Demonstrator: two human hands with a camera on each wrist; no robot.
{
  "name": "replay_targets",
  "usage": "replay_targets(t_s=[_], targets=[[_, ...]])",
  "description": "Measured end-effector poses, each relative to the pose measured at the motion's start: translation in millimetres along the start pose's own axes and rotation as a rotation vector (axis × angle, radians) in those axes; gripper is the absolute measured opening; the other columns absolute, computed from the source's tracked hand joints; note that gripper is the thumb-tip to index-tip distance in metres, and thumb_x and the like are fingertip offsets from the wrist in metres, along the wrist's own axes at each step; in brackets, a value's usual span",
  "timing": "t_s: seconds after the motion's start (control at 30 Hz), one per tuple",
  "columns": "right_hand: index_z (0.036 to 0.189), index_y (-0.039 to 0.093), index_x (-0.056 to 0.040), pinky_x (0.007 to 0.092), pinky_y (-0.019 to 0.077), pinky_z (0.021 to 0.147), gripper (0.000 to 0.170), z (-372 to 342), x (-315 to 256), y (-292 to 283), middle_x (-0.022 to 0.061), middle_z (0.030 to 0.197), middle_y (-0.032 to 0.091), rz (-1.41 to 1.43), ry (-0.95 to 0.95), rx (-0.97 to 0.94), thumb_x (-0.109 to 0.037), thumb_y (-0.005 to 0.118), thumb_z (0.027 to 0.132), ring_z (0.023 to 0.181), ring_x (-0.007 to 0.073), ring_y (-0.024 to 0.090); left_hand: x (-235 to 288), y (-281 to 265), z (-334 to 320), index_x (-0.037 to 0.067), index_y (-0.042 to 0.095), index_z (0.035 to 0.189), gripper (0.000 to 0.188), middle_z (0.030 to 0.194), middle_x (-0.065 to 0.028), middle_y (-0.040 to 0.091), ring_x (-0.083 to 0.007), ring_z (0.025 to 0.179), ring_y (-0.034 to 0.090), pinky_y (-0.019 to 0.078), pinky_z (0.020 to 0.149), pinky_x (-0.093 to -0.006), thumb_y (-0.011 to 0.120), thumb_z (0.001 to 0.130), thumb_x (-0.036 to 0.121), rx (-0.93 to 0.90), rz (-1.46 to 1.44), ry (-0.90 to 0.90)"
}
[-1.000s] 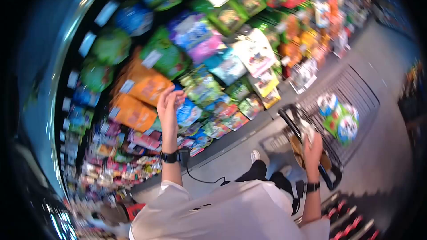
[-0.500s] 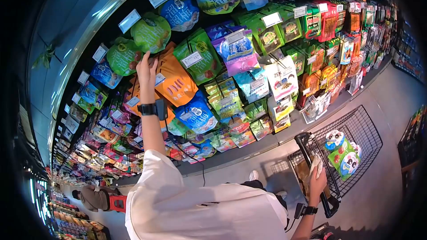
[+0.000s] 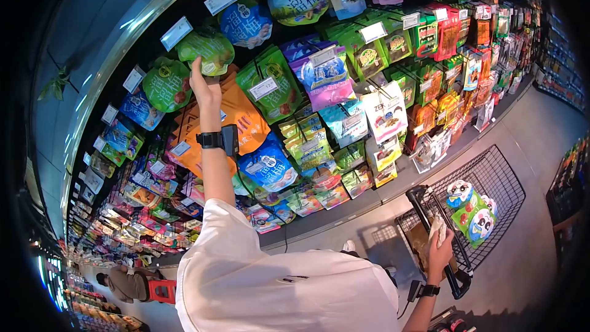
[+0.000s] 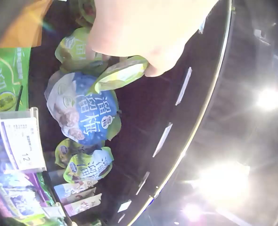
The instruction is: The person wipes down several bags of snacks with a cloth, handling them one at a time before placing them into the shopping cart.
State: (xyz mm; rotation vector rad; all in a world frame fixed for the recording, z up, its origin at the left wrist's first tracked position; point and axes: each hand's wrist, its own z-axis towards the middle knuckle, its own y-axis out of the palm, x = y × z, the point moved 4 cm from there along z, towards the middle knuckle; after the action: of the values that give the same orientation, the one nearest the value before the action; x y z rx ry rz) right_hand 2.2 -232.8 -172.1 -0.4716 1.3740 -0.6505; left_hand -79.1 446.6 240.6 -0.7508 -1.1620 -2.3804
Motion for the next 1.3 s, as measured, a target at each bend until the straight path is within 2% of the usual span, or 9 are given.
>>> replay_targets(t_s=[0.4,0.63,0.83,0.87,1.0,1.07,1.1,1.13,1.3], targets=[[0.101,0.058,0.0072,0.0417,0.0469,0.078,0.030,14,7,-9,0.0218,0.088,0.062,0.179,-0.118,-0.260,-0.023,0.059,0.099,0.080,0.0321,0.058,21,34,-48,0.003,0.051,0.134,0.044,0.129,-0.0097,0.059,-0.0249,0.118,0.059,0.0508,0.098,-0.0400,0.067,0.093,0.004,0.020,-0.025,0.139],[0.126,0.056,0.0114,0.0360,0.0455,0.095,0.042,49,9,-21,0.0218,0.114,0.066,0.260,-0.118,0.014,-0.024,0.053,0.104,0.104,0.0262,0.061,11,66,-109,0.005,0.050,0.135,0.052,0.131,-0.0091,0.059,-0.0224,0.116,0.060,0.0521,0.095,-0.0398,0.072,0.088,0.001,-0.123,0.013,-0.138],[0.143,0.042,0.0089,0.0307,0.0390,0.104,0.050,54,-107,-78,0.0172,0.135,0.054,0.467,-0.189,0.088,-0.029,0.040,0.110,0.120,0.0204,0.052,-42,123,-240,-0.004,0.052,0.131,0.063,0.119,-0.0140,0.066,-0.0206,0.105,0.066,0.0550,0.091,-0.0352,0.080,0.085,0.028,-0.508,0.440,-0.425],[0.142,0.042,0.0086,0.0305,0.0390,0.104,0.050,52,-130,-88,0.0169,0.135,0.054,0.517,-0.192,0.085,-0.029,0.039,0.110,0.120,0.0202,0.052,-82,116,-258,-0.006,0.051,0.133,0.068,0.120,-0.0150,0.065,-0.0226,0.105,0.066,0.0535,0.092,-0.0364,0.078,0.086,0.034,-0.723,0.592,-0.350],[0.142,0.043,0.0072,0.0355,0.0366,0.109,0.048,33,-188,-97,0.0178,0.140,0.052,0.517,-0.347,0.264,-0.027,0.033,0.110,0.128,0.0256,0.050,-126,148,-358,-0.012,0.047,0.133,0.081,0.125,-0.0198,0.060,-0.0204,0.117,0.058,0.0484,0.098,-0.0334,0.074,0.086,0.049,-1.041,0.415,-0.653],[0.143,0.043,0.0066,0.0413,0.0310,0.114,0.050,14,-212,-89,0.0203,0.145,0.047,0.390,-0.486,0.260,-0.029,0.031,0.110,0.136,0.0307,0.044,-158,148,-423,-0.011,0.044,0.137,0.071,0.128,-0.0202,0.059,-0.0246,0.117,0.058,0.0459,0.102,-0.0351,0.076,0.088,0.030,-0.963,0.172,-0.894],[0.144,0.041,0.0062,0.0452,0.0266,0.117,0.052,5,-217,-78,0.0220,0.149,0.044,0.276,-0.578,0.209,-0.031,0.029,0.109,0.141,0.0337,0.039,-160,162,-438,-0.008,0.038,0.144,0.070,0.135,-0.0189,0.056,-0.0235,0.124,0.053,0.0422,0.106,-0.0345,0.074,0.089,0.016,-1.132,0.137,-0.949],[0.146,0.039,0.0059,0.0497,0.0177,0.120,0.055,-3,-224,-66,0.0243,0.154,0.038,0.041,-0.691,0.063,-0.033,0.027,0.108,0.147,0.0381,0.029,-159,163,-452,-0.006,0.034,0.148,0.071,0.140,-0.0183,0.051,-0.0224,0.130,0.048,0.0381,0.109,-0.0323,0.070,0.089,0.012,-1.130,0.039,-0.873],[0.142,0.043,0.0088,0.0480,0.0203,0.119,0.054,14,-206,-63,0.0267,0.152,0.039,0.261,-0.453,0.071,-0.029,0.033,0.105,0.144,0.0389,0.034,-143,170,-471,-0.005,0.042,0.140,0.057,0.131,-0.0171,0.059,-0.0221,0.122,0.054,0.0429,0.101,-0.0330,0.061,0.088,0.004,-1.400,0.188,-0.826]])
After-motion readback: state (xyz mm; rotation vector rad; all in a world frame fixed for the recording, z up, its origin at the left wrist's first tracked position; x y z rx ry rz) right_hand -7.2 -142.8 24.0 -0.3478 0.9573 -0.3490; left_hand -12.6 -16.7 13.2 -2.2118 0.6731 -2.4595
